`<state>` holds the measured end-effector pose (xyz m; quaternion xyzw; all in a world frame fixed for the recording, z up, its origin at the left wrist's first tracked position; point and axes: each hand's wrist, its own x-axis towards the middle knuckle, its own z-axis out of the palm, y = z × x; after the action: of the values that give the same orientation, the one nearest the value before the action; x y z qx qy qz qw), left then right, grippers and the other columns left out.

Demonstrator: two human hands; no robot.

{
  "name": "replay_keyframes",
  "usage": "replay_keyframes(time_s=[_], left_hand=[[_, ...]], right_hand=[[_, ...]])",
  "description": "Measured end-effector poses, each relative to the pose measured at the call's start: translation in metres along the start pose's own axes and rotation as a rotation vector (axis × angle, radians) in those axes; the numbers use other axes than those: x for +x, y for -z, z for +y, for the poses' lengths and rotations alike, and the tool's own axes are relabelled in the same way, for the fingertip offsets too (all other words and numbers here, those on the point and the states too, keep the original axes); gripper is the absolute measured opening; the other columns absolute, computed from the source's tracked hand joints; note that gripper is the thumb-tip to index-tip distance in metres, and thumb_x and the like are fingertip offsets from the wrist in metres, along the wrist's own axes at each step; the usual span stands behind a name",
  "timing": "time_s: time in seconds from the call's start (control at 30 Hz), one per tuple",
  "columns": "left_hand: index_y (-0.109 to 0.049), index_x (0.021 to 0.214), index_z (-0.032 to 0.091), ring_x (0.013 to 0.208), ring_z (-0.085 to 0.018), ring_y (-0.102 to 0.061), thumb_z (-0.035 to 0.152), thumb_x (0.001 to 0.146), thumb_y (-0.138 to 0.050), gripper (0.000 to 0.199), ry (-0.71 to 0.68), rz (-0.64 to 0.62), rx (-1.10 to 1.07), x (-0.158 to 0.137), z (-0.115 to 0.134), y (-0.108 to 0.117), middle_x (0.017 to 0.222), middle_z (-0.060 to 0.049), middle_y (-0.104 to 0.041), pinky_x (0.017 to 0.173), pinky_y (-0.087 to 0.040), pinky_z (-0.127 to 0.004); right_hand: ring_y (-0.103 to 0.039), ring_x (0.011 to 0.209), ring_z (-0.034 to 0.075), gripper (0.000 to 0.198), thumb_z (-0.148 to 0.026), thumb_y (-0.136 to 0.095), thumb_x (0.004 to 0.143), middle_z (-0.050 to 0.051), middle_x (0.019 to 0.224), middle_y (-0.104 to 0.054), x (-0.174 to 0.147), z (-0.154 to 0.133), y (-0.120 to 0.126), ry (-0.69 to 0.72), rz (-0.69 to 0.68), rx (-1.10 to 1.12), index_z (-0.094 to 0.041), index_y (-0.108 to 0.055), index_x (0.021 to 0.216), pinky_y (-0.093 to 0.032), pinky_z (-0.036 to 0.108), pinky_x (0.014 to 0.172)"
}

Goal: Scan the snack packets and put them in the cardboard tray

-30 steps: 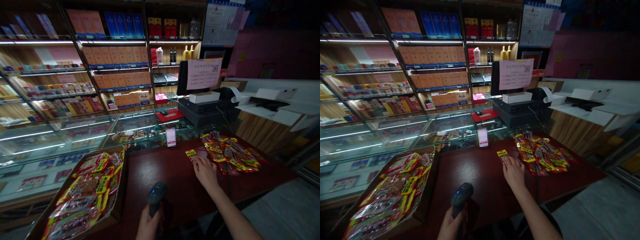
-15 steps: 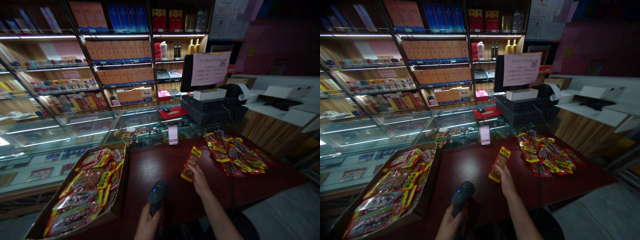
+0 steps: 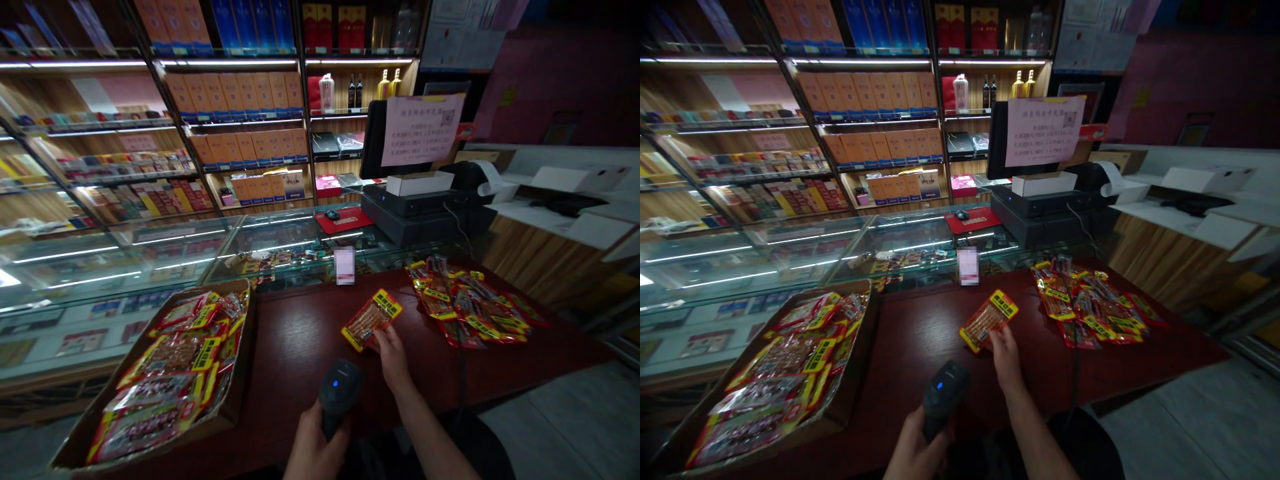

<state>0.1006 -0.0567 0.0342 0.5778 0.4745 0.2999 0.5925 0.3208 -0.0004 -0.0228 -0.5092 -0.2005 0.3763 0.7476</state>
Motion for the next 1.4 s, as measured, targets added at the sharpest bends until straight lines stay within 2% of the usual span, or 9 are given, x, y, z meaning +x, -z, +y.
replay_keyframes(time_s=[0.13, 0.27, 0.5, 0.73, 0.9, 1.0, 1.13, 1.3, 1.4], left_hand=[[-0.061, 0.082, 0.017, 0.036, -0.009, -0.045, 0.039, 0.075, -0.071, 0.026, 0.072, 0.011, -0.121, -0.001, 0.005, -0.017, 0.048, 0.007, -0.053, 0.037, -0.035, -0.019], [-0.059, 0.079, 0.018, 0.035, -0.010, -0.049, 0.045, 0.071, -0.074, 0.032, 0.098, 0.064, -0.214, 0.000, 0.011, -0.024, 0.055, 0.004, -0.061, 0.035, -0.037, -0.020], [-0.058, 0.071, 0.018, 0.034, -0.008, -0.046, 0.046, 0.074, -0.072, 0.032, 0.050, 0.093, -0.227, -0.002, 0.019, -0.027, 0.047, 0.005, -0.053, 0.035, -0.033, -0.018], [-0.057, 0.077, 0.018, 0.035, -0.008, -0.047, 0.041, 0.074, -0.070, 0.027, 0.058, 0.060, -0.229, 0.000, 0.014, -0.019, 0.054, 0.004, -0.058, 0.034, -0.035, -0.018], [-0.057, 0.083, 0.018, 0.033, -0.008, -0.047, 0.043, 0.072, -0.071, 0.030, 0.099, 0.124, -0.257, 0.006, -0.005, 0.006, 0.053, 0.005, -0.058, 0.031, -0.034, -0.018], [-0.055, 0.082, 0.019, 0.032, -0.008, -0.046, 0.048, 0.071, -0.073, 0.036, 0.135, 0.170, -0.301, 0.011, -0.020, 0.022, 0.051, 0.005, -0.058, 0.032, -0.033, -0.018], [-0.057, 0.086, 0.018, 0.032, -0.009, -0.045, 0.054, 0.069, -0.074, 0.044, 0.167, 0.191, -0.396, 0.017, -0.033, 0.031, 0.049, 0.005, -0.059, 0.034, -0.032, -0.019], [-0.064, 0.079, 0.015, 0.042, -0.012, -0.054, 0.047, 0.065, -0.083, 0.039, 0.112, 0.223, -0.406, 0.021, -0.042, 0.032, 0.048, 0.003, -0.059, 0.044, -0.039, -0.022], [-0.067, 0.078, 0.015, 0.052, -0.016, -0.063, 0.045, 0.061, -0.087, 0.040, 0.101, 0.295, -0.424, 0.019, -0.046, 0.034, 0.052, 0.000, -0.064, 0.052, -0.047, -0.024]], right_hand=[[-0.073, 0.075, 0.021, 0.025, -0.039, -0.079, 0.070, -0.001, 0.077, -0.074, -0.001, 0.004, -0.003, -0.034, 0.056, 0.088, -0.021, -0.066, 0.081, -0.063, 0.037, 0.075], [-0.073, 0.069, 0.020, 0.027, -0.039, -0.081, 0.069, -0.002, 0.064, -0.070, -0.001, 0.006, -0.005, -0.050, 0.066, 0.103, -0.020, -0.061, 0.066, -0.064, 0.040, 0.076], [-0.074, 0.097, 0.031, 0.041, -0.048, -0.084, 0.067, 0.008, 0.094, -0.079, -0.002, 0.000, -0.005, -0.020, -0.003, 0.186, -0.018, -0.069, 0.090, -0.058, 0.056, 0.093], [-0.071, 0.074, 0.018, 0.030, -0.041, -0.081, 0.069, -0.003, 0.073, -0.072, -0.001, 0.000, -0.007, -0.036, 0.069, 0.151, -0.020, -0.064, 0.081, -0.064, 0.041, 0.079], [-0.071, 0.082, 0.018, 0.037, -0.043, -0.082, 0.068, -0.003, 0.092, -0.075, -0.003, 0.003, 0.003, -0.006, 0.054, 0.071, -0.023, -0.066, 0.095, -0.063, 0.033, 0.076], [-0.073, 0.082, 0.022, 0.046, -0.048, -0.082, 0.063, 0.000, 0.089, -0.077, 0.002, 0.004, -0.005, -0.047, 0.040, -0.104, -0.023, -0.069, 0.098, -0.061, 0.031, 0.069], [-0.075, 0.085, 0.027, 0.046, -0.050, -0.080, 0.063, 0.006, 0.092, -0.080, 0.002, -0.014, -0.064, -0.063, -0.185, -0.261, -0.021, -0.073, 0.098, -0.061, 0.035, 0.072], [-0.074, 0.091, 0.026, 0.039, -0.044, -0.071, 0.073, 0.007, 0.099, -0.080, -0.005, -0.036, -0.194, -0.017, -0.628, -0.410, -0.020, -0.073, 0.104, -0.060, 0.037, 0.080], [-0.075, 0.085, 0.023, 0.029, -0.035, -0.067, 0.078, 0.006, 0.093, -0.080, -0.008, -0.026, -0.267, -0.048, -0.744, -0.489, -0.019, -0.075, 0.101, -0.060, 0.032, 0.073]])
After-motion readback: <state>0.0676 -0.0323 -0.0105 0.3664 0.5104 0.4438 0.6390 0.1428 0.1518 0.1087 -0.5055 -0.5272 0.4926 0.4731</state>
